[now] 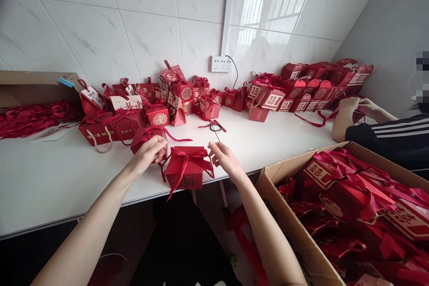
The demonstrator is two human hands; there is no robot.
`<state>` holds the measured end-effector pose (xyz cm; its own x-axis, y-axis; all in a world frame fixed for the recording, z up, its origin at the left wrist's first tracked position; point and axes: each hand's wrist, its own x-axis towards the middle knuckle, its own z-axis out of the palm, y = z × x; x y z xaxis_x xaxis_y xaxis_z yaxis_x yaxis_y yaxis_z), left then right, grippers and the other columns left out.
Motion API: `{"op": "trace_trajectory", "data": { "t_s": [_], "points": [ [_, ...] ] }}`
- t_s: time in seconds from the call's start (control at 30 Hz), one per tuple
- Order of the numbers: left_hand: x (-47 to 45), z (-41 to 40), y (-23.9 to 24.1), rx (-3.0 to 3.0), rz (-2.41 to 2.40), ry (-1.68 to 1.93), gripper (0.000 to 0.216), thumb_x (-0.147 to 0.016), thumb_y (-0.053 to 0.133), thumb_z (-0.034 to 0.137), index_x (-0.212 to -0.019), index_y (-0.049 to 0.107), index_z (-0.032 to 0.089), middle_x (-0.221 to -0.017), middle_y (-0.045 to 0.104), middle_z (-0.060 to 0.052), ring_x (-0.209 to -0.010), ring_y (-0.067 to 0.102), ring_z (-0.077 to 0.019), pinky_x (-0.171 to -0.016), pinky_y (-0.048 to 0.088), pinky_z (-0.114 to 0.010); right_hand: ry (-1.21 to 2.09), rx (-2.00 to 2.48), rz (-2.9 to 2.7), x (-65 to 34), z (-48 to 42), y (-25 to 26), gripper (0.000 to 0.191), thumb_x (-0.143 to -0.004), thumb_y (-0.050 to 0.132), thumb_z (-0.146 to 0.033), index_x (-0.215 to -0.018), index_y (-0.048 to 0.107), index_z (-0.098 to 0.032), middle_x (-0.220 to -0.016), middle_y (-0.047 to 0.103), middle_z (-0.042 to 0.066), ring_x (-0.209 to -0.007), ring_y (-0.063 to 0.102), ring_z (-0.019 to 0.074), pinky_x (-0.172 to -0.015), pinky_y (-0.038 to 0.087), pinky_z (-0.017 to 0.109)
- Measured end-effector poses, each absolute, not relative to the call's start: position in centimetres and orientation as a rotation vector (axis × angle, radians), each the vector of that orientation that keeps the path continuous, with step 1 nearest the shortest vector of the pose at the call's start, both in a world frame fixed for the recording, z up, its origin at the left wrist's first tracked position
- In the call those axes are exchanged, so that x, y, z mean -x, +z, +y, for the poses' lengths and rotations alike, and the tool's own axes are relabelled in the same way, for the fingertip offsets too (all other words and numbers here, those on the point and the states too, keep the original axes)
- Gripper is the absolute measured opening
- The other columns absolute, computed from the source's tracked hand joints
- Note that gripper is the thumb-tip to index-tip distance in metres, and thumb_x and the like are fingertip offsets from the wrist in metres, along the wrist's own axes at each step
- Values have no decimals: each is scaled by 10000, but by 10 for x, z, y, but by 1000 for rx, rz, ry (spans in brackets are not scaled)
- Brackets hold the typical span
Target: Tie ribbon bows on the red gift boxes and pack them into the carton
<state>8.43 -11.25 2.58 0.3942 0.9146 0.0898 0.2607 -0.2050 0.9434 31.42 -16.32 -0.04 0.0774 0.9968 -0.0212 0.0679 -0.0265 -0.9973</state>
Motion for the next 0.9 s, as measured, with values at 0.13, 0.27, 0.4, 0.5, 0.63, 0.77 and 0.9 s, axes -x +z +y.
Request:
{"op": "trace_trajectory", "data": {
  "t_s": [0.13,0.27,0.4,0.5,0.63,0.77,0.9],
  "points": [
    [-95,-122,29,-1971,1240,765,404,-794,454,537,-593,369,196,-531,343,51,-506,371,-114,-514,276,-241,1079,1421,-1329,-307,-165,0,501,-754,468,-658,-596,458,-182,-542,420,-33,-508,381,94,-501,306,242],
    [-104,-128,19,-1968,1275,833,360,-804,451,456,-570,353,202,-514,311,53,-492,348,-114,-510,267,-240,1071,1364,-1374,-299,-164,-4,463,-743,508,-622,-590,412,-195,-519,368,-55,-480,299,80,-471,235,235],
    [-107,-133,6,-1853,1286,980,369,-795,456,428,-548,297,206,-507,284,53,-486,329,-111,-496,251,-238,994,1372,-1370,-302,-168,-8,414,-767,492,-582,-621,437,-199,-558,424,-37,-524,380,105,-515,308,247],
    [-109,-137,2,-1807,1300,1033,368,-795,462,422,-552,292,204,-506,277,54,-489,322,-108,-498,253,-236,513,1428,-1314,-300,-188,-3,308,-831,444,-497,-746,479,-204,-723,530,17,-677,488,154,-627,386,277],
    [-114,-141,1,-1772,1318,1081,358,-801,460,416,-561,304,201,-519,287,53,-506,325,-105,-508,265,-231,80,1530,-1543,-278,-228,7,316,-838,468,-479,-665,424,-218,-650,517,23,-608,474,161,-603,371,294],
    [-118,-144,0,-1770,1326,1105,353,-801,461,400,-558,300,199,-523,290,52,-513,322,-103,-513,275,-228,-127,1650,-1724,-250,-238,2,228,-823,537,-339,-661,430,-220,-595,518,10,-525,448,153,-540,341,292],
    [-120,-145,-1,-1769,1346,1115,363,-800,464,388,-549,281,200,-512,288,55,-503,318,-100,-506,275,-226,-366,1542,-1758,-233,-226,-7,212,-849,411,-108,-666,435,-214,-611,493,15,-575,451,169,-580,377,298]
  ]
}}
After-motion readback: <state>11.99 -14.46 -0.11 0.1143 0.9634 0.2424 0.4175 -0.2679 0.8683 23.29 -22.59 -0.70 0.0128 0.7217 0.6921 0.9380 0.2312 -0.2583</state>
